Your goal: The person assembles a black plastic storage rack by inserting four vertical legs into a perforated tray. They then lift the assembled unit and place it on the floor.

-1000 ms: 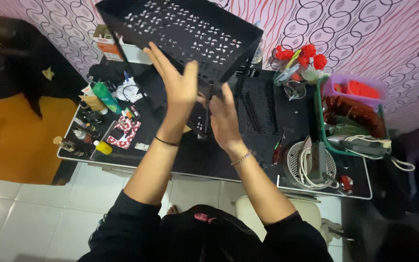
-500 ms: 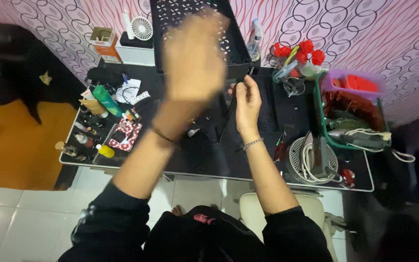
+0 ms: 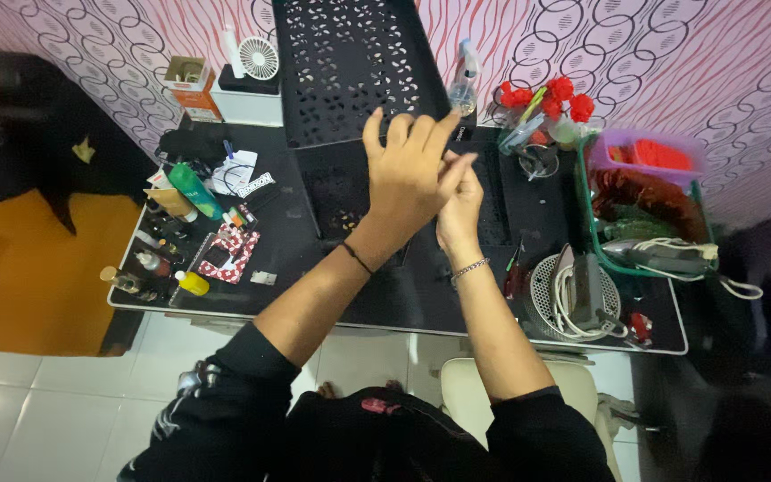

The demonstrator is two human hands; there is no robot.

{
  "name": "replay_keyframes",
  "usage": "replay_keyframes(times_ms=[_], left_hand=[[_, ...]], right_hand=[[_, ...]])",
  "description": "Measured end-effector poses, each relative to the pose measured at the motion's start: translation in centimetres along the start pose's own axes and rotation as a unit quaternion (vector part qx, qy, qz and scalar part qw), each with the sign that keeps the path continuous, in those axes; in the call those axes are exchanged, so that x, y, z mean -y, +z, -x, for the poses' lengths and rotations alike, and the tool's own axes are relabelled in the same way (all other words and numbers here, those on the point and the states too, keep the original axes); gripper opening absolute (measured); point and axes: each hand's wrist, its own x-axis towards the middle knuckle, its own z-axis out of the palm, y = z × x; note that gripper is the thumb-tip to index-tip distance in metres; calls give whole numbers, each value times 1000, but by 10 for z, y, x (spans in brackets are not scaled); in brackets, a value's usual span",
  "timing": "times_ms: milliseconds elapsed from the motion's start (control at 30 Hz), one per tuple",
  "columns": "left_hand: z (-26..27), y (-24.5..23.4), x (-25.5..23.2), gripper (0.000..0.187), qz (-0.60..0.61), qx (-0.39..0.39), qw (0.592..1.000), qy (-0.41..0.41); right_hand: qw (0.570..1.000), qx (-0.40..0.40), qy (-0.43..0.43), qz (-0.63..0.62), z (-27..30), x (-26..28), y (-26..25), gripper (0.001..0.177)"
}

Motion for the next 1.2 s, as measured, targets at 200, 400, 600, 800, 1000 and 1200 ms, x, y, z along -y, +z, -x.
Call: replay_keyframes(times_ms=[200, 400, 600, 800, 1000, 1200], left_hand=[[2, -3, 22, 32, 40, -9, 999, -24], [7, -55, 79, 25, 142, 81, 986, 36], [1, -110, 116, 35, 157, 172, 972, 28], [4, -134, 162, 64, 240, 180, 948, -110], [-2, -130, 206, 65, 262, 192, 936, -137], [13, -108, 242, 55, 372, 85, 913, -145]], right_hand=[[995, 68, -7, 66, 22, -4, 6, 14], [977, 186, -27, 97, 30, 18, 23, 24], [968, -33, -117, 221, -84, 46, -37, 38], [961, 21, -59, 268, -164, 102, -30, 64], [966, 110, 91, 217, -173, 114, 6, 59], [961, 124, 135, 209, -152, 118, 9, 52]])
